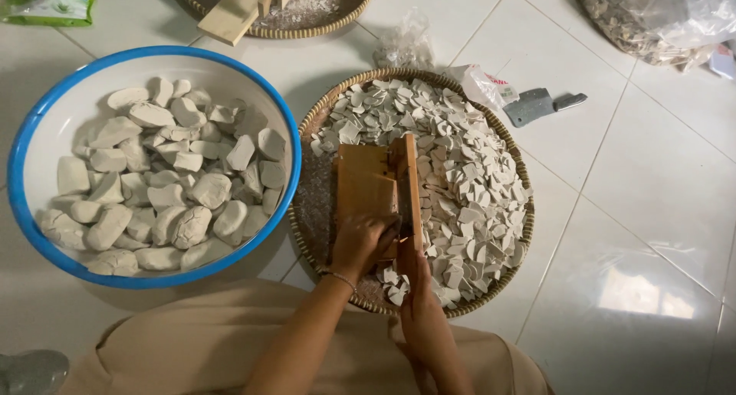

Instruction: Slicing chunks of white food material into thin pieces using a manual wooden slicer on a production floor.

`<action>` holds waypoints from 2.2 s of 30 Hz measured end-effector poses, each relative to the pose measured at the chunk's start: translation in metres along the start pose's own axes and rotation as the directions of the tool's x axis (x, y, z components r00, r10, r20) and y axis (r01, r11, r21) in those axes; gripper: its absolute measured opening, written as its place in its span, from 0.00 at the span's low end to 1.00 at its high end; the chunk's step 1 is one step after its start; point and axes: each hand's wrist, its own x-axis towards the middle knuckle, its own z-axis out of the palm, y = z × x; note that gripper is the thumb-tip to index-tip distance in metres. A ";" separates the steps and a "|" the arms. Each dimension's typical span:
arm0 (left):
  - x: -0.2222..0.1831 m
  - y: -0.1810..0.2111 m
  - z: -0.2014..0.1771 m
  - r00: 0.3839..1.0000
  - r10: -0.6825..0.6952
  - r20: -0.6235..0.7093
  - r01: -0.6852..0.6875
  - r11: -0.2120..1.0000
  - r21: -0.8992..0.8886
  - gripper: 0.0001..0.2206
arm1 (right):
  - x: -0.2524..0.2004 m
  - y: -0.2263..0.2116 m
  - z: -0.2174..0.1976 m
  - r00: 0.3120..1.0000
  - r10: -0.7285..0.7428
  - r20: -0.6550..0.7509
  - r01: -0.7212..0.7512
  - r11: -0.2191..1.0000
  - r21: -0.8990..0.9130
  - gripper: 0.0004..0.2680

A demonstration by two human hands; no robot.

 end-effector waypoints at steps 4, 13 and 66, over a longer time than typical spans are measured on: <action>0.009 0.011 -0.015 0.999 0.011 -0.048 -0.016 0.995 -0.097 0.08 | -0.002 -0.004 -0.004 0.998 -0.058 -0.009 0.058 0.998 0.028 0.30; 0.006 0.014 0.001 0.991 -0.132 -0.016 0.131 0.990 -0.049 0.04 | -0.004 -0.007 0.004 0.993 0.039 -0.114 -0.030 0.996 0.083 0.24; 0.005 0.022 -0.014 0.998 -0.016 -0.068 0.012 0.998 -0.057 0.10 | -0.011 -0.063 -0.056 0.967 0.222 0.126 -0.239 0.961 0.139 0.29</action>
